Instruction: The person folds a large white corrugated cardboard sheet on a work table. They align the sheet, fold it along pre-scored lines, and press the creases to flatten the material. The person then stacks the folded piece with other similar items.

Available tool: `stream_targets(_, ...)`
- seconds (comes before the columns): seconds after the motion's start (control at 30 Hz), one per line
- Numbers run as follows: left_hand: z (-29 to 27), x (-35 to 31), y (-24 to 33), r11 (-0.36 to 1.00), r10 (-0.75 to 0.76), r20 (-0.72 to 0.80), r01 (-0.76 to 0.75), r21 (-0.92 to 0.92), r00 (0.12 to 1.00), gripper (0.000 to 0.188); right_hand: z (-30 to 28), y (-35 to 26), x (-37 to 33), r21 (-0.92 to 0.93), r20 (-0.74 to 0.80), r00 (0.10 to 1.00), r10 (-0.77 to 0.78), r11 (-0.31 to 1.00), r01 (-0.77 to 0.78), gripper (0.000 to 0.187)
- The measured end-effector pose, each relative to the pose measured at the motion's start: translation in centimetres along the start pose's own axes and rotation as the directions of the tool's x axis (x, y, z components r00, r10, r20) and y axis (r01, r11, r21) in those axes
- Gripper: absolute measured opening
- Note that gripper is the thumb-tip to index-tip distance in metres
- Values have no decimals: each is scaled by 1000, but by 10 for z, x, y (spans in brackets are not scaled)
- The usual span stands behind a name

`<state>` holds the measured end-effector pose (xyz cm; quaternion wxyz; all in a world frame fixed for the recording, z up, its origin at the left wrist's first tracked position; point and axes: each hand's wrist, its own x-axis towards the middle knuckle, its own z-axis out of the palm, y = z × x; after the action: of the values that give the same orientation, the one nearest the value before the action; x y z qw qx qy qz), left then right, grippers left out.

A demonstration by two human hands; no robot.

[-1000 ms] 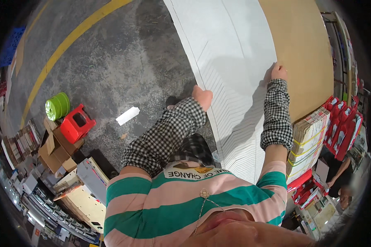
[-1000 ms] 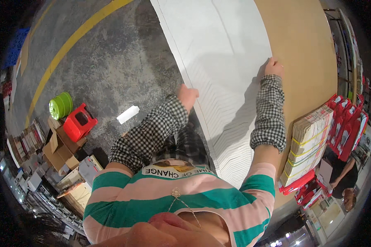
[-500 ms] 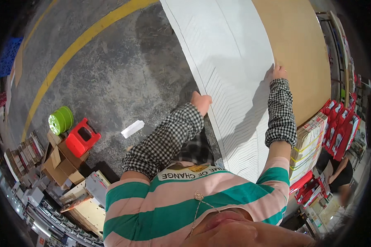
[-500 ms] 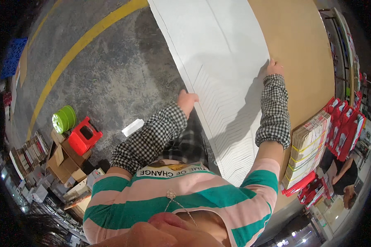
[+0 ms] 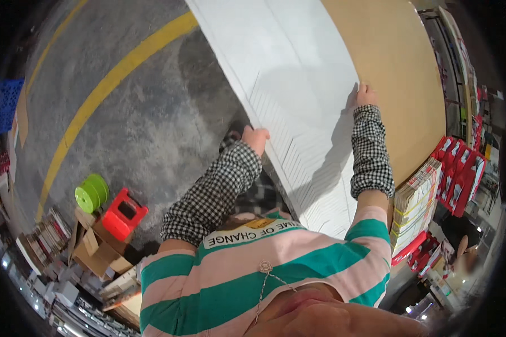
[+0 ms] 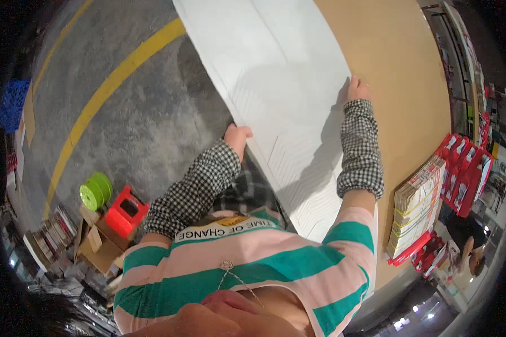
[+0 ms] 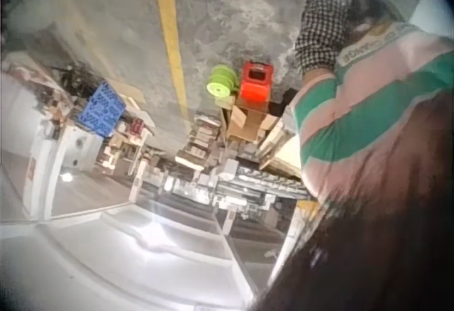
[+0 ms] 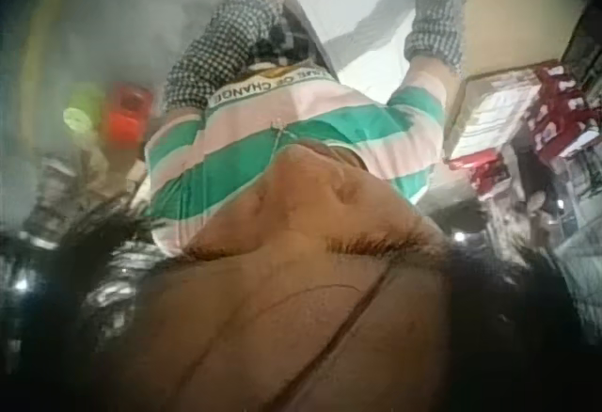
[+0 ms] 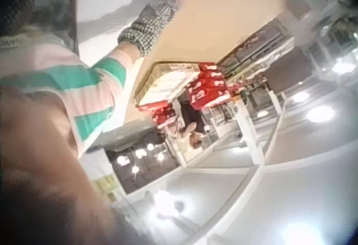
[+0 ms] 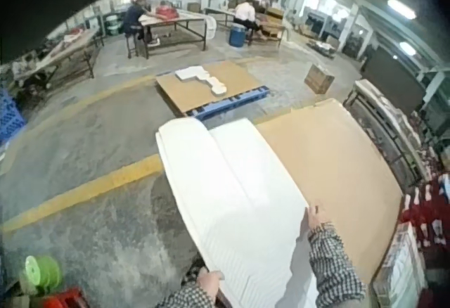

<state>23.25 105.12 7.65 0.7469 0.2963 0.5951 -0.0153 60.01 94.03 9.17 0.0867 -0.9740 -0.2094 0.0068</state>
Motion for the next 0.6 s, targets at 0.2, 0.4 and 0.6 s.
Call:
stream_targets(0.2, 0, -19, 30, 988, -56, 43, 49, 145, 998, 66, 5, -10, 10, -90, 41, 998, -38, 995, 41, 54)
stream_targets(0.4, -7, 11, 29, 999, -39, 36, 38, 16, 999, 59, -1, -54, 14, -81, 109, 994, 32, 996, -23, 53)
stream_targets(0.6, -29, 16, 66, 987, -119, 23, 115, 113, 993, 78, -12, -95, 19, 42, -89, 996, 15, 999, -11, 44)
